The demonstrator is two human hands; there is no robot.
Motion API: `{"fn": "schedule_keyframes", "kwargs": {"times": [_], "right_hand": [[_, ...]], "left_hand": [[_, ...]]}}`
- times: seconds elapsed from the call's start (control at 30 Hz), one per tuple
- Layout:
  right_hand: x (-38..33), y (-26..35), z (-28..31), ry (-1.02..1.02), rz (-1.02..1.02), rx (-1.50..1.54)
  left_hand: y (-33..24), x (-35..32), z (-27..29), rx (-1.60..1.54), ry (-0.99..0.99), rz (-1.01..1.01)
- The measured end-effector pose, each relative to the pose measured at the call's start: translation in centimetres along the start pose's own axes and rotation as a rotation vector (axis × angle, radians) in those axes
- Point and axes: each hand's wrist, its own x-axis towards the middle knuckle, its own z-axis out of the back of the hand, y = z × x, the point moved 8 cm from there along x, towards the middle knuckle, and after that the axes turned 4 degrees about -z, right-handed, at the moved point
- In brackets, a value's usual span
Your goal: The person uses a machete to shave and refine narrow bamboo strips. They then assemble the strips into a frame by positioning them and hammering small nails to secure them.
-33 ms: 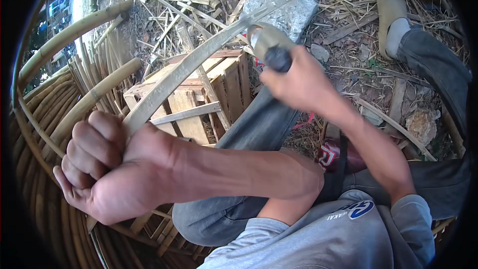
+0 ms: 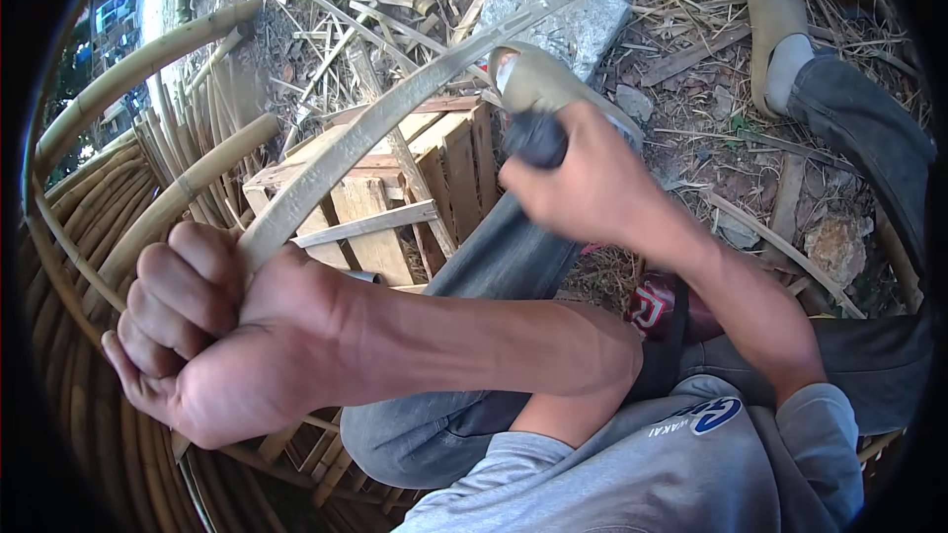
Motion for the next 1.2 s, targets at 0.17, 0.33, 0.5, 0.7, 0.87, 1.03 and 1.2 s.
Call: {"fn": "schedule_keyframes", "kwargs": {"times": [0.17,0.33,0.5,0.7,0.87,1.03,1.2], "right_hand": [[1.6,-2.5,1.2,-0.056,-0.074,-0.085],[-0.2,-1.2,-1.2,0.011,0.016,0.041],[1.6,-5.2,0.2,0.026,-0.234,-0.125],[0.9,-2.1,0.7,0.021,-0.105,-0.065],[1.9,-2.5,2.0,-0.092,-0.002,-0.067],[2.7,-4.0,3.2,-0.073,-0.219,-0.168],[1.7,-2.3,2.8,-0.124,0.152,-0.152]], "left_hand": [[0.0,-0.3,0.6,0.039,0.027,-0.023],[2.0,0.9,4.2,-0.006,-0.011,0.065],[0.8,0.9,3.0,-0.024,-0.005,0.061],[2.2,1.0,2.5,-0.176,0.058,0.150],[0.0,0.9,1.0,-0.085,-0.001,0.082],[0.6,1.3,0.9,-0.102,0.045,0.083],[-0.8,1.9,0.3,-0.112,0.087,0.071]]}}
